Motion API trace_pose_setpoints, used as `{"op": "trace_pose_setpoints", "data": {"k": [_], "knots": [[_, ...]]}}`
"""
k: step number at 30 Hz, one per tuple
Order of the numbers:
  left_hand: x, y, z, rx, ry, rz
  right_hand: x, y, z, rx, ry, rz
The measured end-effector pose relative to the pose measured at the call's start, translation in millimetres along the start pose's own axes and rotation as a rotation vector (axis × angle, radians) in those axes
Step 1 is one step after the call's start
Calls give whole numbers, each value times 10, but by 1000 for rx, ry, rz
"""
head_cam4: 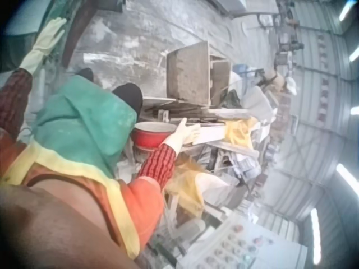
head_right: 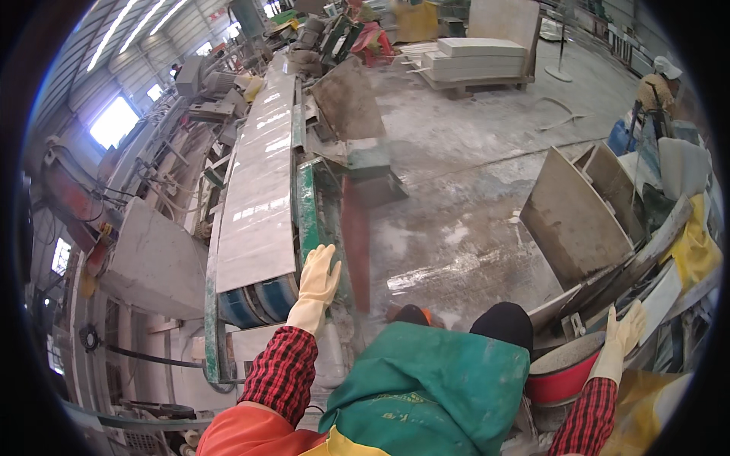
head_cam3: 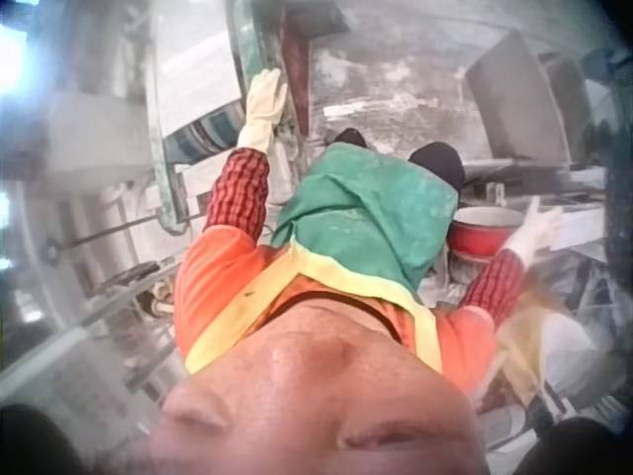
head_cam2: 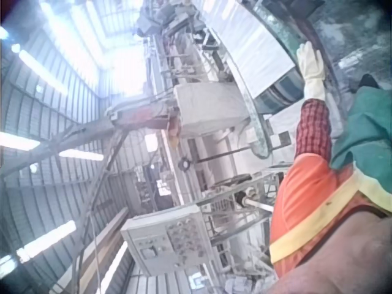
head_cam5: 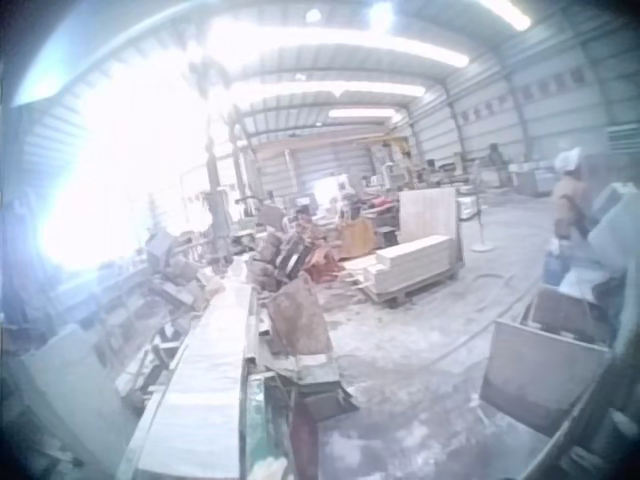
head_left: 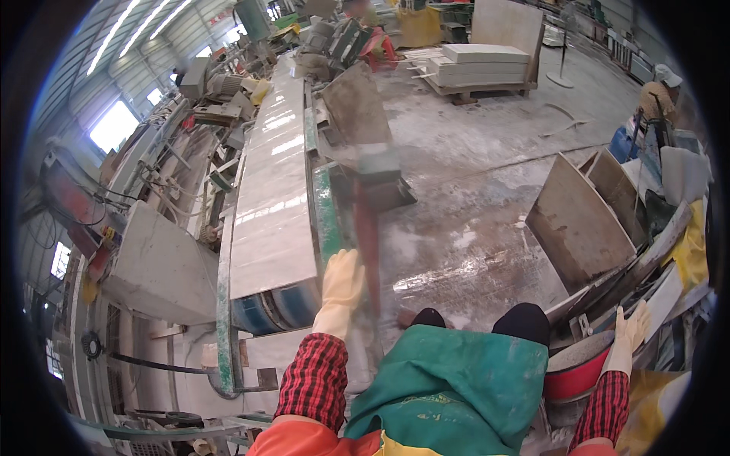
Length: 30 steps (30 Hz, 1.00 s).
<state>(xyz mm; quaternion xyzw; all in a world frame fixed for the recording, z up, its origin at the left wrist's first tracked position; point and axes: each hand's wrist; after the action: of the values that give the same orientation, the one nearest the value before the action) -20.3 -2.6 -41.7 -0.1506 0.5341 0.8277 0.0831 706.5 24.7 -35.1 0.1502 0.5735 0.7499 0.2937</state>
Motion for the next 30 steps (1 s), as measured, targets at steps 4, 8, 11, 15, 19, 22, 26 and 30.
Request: {"op": "trace_pose_setpoints", "data": {"k": [4, 8, 11, 15, 19, 22, 26, 30], "knots": [[203, -236, -24, -25, -82, 153, 221, 381, -158, 20, 44, 134], [329, -280, -75, 22, -85, 94, 364, 443, -221, -76, 62, 139], [355, -317, -53, 45, -95, 53, 243, 258, -191, -142, 30, 70], [311, -326, -28, 134, -3, 61, 242, 350, -253, -60, -37, 60], [199, -255, -29, 168, 44, 39, 252, 394, -329, -62, -35, 62], [237, -239, -37, 184, 43, 57, 287, 403, -356, -40, -19, 59], [272, -234, -38, 196, 33, 83, 302, 367, -403, -94, 4, 92], [269, -282, 1, 213, 22, 53, 260, 335, -439, -140, 10, 118]]}}
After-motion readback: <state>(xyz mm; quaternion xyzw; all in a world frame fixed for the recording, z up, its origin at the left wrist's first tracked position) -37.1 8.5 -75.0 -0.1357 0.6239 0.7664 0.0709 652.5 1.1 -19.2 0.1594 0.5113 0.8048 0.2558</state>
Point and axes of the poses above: each hand's wrist, its own z-axis towards the middle knuckle, its own y-axis out of the back of the hand, x = y × z, and after that the axes turned 2 degrees about z, right-handed
